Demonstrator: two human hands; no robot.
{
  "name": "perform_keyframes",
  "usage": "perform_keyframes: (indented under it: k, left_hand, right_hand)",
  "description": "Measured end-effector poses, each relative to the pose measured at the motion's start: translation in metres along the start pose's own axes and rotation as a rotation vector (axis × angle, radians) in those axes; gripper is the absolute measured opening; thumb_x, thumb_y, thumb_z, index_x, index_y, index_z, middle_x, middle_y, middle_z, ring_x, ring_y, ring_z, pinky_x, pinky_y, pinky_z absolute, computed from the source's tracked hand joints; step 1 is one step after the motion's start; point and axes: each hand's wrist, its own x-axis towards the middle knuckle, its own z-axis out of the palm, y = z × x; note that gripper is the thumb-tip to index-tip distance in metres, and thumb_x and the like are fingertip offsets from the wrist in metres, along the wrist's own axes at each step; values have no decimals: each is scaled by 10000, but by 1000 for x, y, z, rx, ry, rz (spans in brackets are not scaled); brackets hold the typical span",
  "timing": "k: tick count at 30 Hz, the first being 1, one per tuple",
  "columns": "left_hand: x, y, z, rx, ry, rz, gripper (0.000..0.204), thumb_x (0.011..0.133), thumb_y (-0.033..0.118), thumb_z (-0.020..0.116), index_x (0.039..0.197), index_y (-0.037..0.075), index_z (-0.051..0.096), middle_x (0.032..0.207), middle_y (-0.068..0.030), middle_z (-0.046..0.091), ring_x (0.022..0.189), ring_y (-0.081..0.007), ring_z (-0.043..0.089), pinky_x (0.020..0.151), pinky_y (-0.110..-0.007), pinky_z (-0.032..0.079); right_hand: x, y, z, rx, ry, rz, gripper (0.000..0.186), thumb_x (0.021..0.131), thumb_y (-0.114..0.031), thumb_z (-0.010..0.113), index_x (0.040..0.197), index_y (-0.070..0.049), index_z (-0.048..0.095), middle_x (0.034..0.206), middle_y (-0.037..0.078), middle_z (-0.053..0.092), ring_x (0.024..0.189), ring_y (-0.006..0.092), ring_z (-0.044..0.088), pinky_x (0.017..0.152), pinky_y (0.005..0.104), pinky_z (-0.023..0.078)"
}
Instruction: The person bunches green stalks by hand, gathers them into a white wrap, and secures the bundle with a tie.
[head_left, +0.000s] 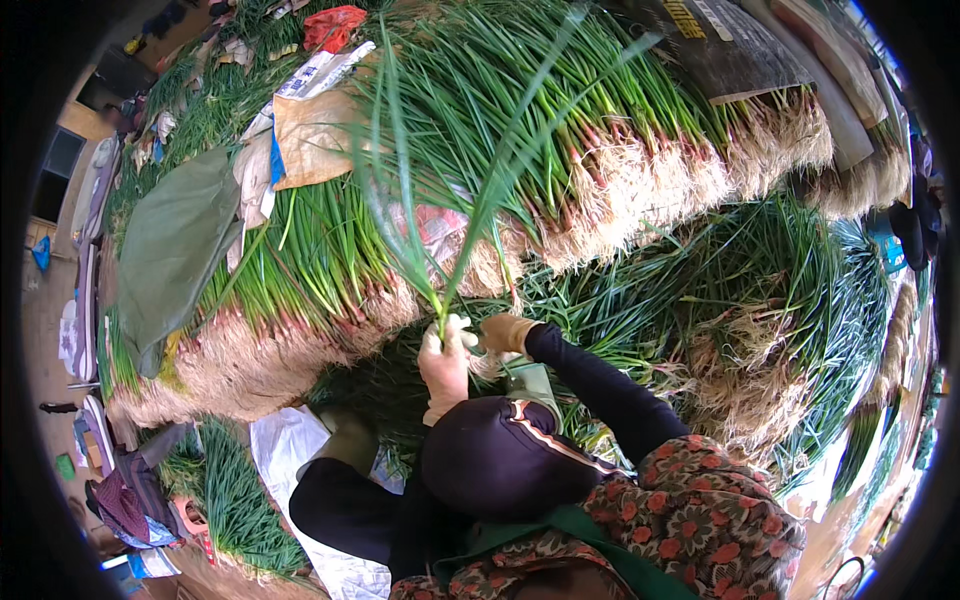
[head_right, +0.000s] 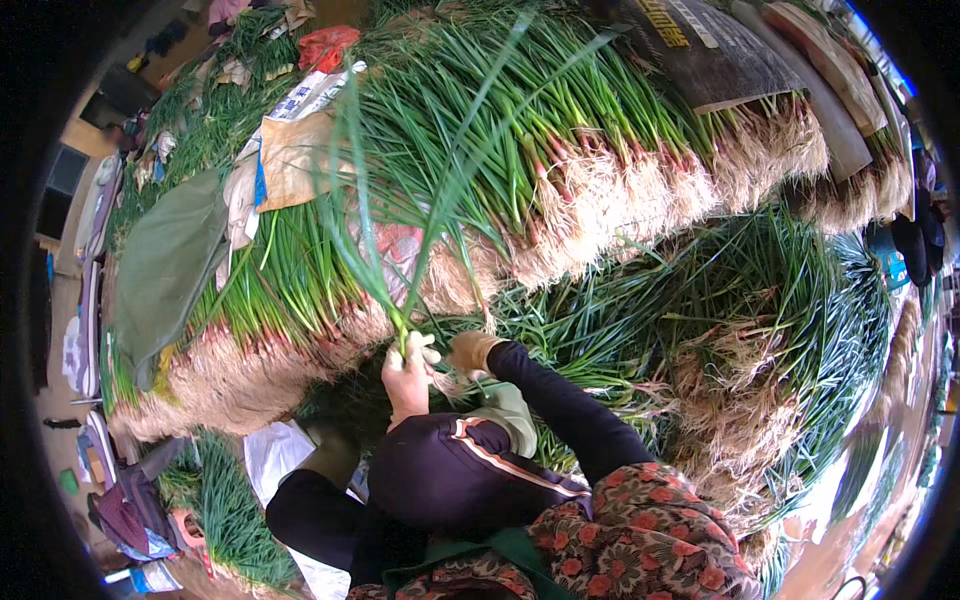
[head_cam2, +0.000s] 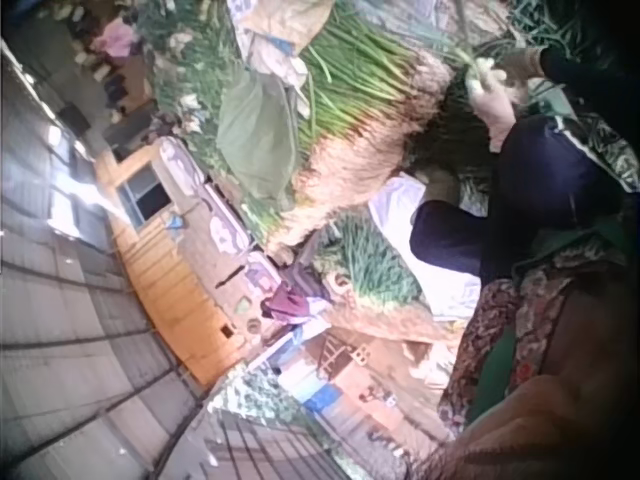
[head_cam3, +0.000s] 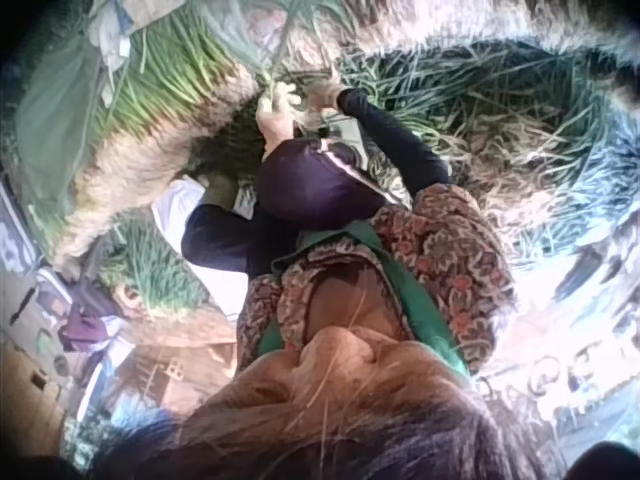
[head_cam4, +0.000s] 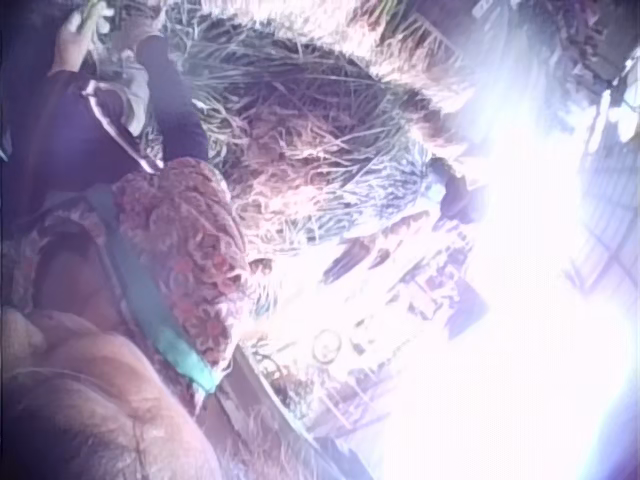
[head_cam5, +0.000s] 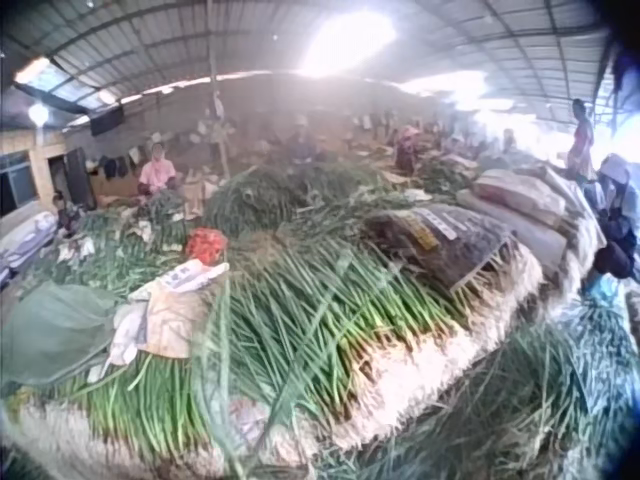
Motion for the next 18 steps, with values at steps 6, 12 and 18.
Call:
perform_keyframes:
  k: [6,12,18]
  left_hand:
    - [9,-14,-1,-40,-162,-190,237,853,263,622,1003,87,671,600,8,576,399,-48,425,371,-199,313]
    - [17,-23,-1,232,-97,-163,269,839,277,636,927,23,649,633,-19,599,415,-95,482,372,-222,363]
    - [11,-14,9,-17,-11,-137,263,869,260,605,908,0,619,612,-10,583,403,-57,457,358,-192,348]
  right_hand:
    - [-25,4,-82,358,838,541,327,830,-388,568,902,-72,611,822,163,647,761,314,630,663,395,484]
    - [-15,-37,-54,458,668,2,278,840,-265,579,1024,-60,623,837,176,641,760,288,626,676,361,474]
    - [-1,6,-28,949,837,-25,249,871,-235,532,1008,-53,632,863,141,665,815,284,623,759,333,472]
